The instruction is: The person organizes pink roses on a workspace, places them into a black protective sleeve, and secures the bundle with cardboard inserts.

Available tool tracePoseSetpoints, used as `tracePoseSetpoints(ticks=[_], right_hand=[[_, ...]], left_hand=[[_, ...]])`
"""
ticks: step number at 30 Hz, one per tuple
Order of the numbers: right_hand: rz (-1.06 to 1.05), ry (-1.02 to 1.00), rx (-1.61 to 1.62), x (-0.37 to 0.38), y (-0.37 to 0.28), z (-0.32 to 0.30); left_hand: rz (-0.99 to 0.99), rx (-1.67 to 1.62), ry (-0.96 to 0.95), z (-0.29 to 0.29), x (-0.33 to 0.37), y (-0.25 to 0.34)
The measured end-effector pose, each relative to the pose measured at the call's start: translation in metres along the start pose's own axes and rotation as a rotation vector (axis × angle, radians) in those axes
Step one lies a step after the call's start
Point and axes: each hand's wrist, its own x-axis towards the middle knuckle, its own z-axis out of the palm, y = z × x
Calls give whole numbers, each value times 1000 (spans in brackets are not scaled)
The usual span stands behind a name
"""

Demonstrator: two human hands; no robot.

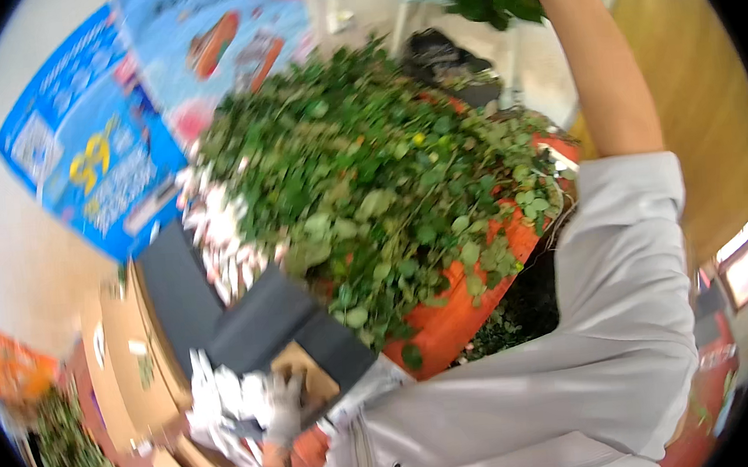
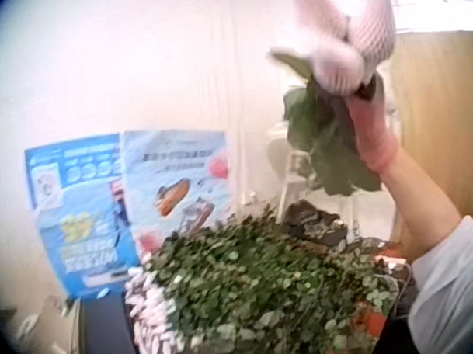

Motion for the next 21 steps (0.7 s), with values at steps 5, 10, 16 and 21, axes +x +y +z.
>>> tracePoseSetpoints(ticks=[5, 10, 16, 21], right_hand=[[-575, -680, -156, -144, -148, 111], [-470, -1576, 33, -296, -250, 198], [-91, -1778, 272, -409, -267, 245], [-50, -1783, 218, -326, -267, 211]], left_hand=[[71, -227, 97, 6, 6, -3], [-119, -894, 215, 42, -3, -40], [-459, -1188, 478, 10, -37, -37], [-403, -944, 583, -14, -55, -20]])
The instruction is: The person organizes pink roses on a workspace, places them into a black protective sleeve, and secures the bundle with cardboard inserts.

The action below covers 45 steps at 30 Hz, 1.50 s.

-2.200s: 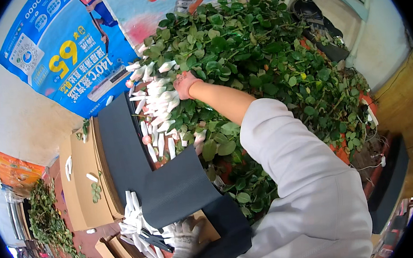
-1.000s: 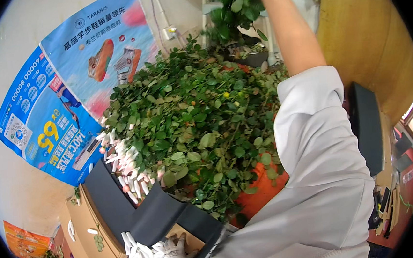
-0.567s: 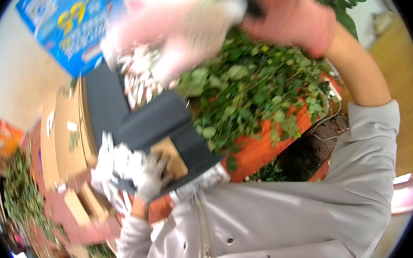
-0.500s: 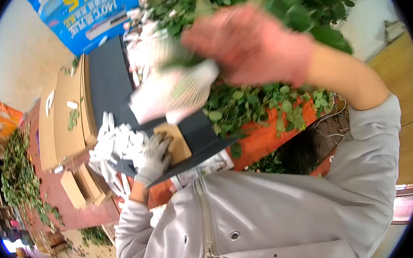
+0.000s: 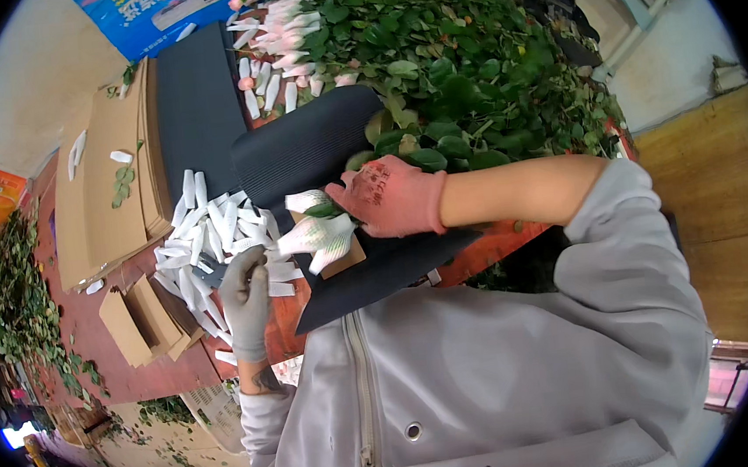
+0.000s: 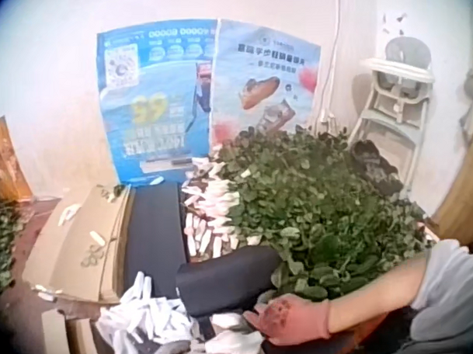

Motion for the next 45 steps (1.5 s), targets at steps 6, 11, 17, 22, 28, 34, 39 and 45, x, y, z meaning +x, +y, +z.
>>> tracePoseSetpoints(ticks=[6, 11, 17, 22, 28, 34, 39, 45], right_hand=[[-16, -16, 14, 39, -1, 70], [-254, 131, 80, 11, 27, 34], [-276, 143, 71, 8, 20, 71], [-283, 110, 50, 32, 14, 75], [-416, 342, -7, 28, 8, 87], [-445, 203, 25, 29, 1, 99], [-534, 358, 13, 37, -7, 109], [-329, -43, 115, 38, -11, 100]], left_hand=[[149, 202, -88, 8, 16, 3], [460, 560, -378, 31, 39, -6], [374, 605, -313, 37, 33, -7], [305, 600, -269, 43, 15, -12], [314, 587, -255, 50, 22, -14], [306, 477, -305, 47, 26, -20], [389, 345, -266, 42, 20, -38], [327, 621, -287, 33, 17, -12]])
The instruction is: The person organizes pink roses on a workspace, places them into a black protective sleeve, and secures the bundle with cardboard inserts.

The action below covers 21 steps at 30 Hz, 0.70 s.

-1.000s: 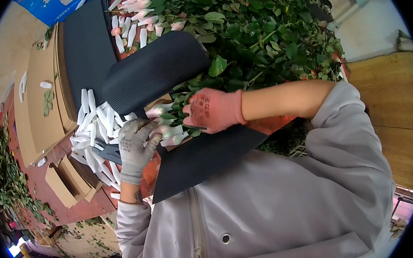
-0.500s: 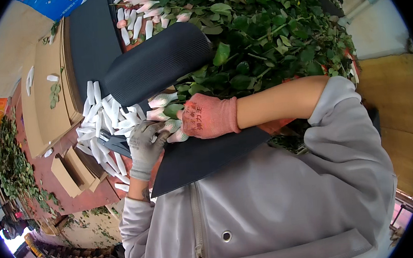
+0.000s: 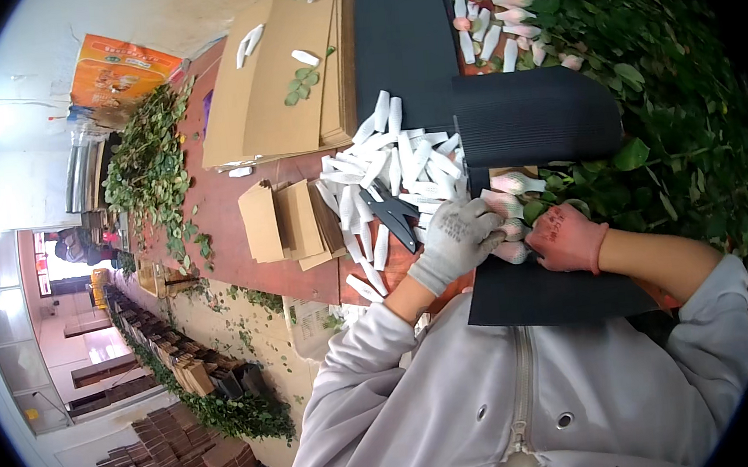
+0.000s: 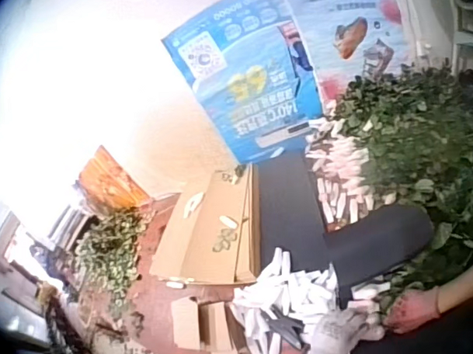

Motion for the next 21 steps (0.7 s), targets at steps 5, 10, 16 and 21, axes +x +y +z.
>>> tracePoseSetpoints(ticks=[5, 10, 16, 21], right_hand=[[-69, 26, 1, -11, 11, 4], [-43, 28, 110, -1, 9, 4], [42, 69, 103, -11, 8, 10], [27, 79, 111, -9, 7, 13]], left_hand=[[52, 72, -246, -8, -13, -10], [30, -12, -312, 10, -17, -12], [150, -106, -336, -12, 1, -8], [118, -136, -357, -25, -14, -13]])
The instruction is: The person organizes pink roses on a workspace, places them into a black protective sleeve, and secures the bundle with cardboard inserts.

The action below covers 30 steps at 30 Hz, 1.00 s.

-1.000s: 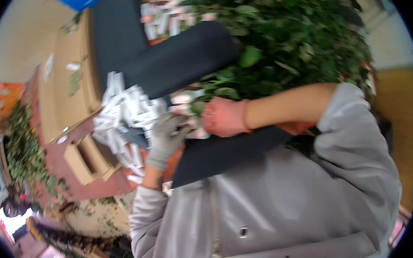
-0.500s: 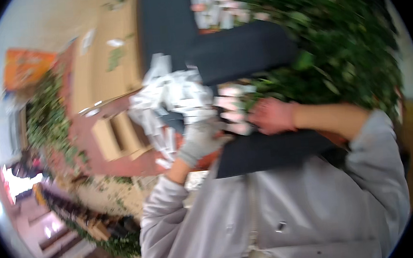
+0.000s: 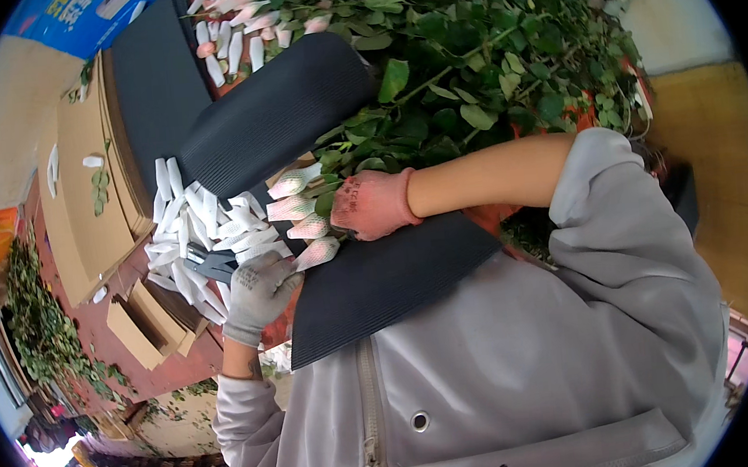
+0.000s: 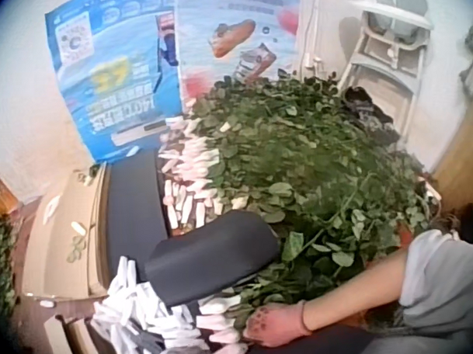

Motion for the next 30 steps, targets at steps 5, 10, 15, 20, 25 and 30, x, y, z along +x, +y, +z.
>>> tracePoseSetpoints(ticks=[5, 10, 15, 20, 25, 30], right_hand=[[45, -114, 69, 3, -1, -14], [17, -130, 28, 8, -3, -19], [-45, -105, -68, 6, -4, -33], [2, 140, -139, -4, -14, -37], [45, 10, -203, 5, -13, -24], [31, -129, -260, 12, -10, -25]], left_hand=[[-61, 110, 63, -14, -24, -25], [-385, 156, 55, -53, -48, -14], [-138, -174, 14, -33, 13, 30], [-562, 379, -184, -38, -1, 21], [-248, -65, 86, -52, 5, 43], [-141, -365, -64, -9, 13, 29]])
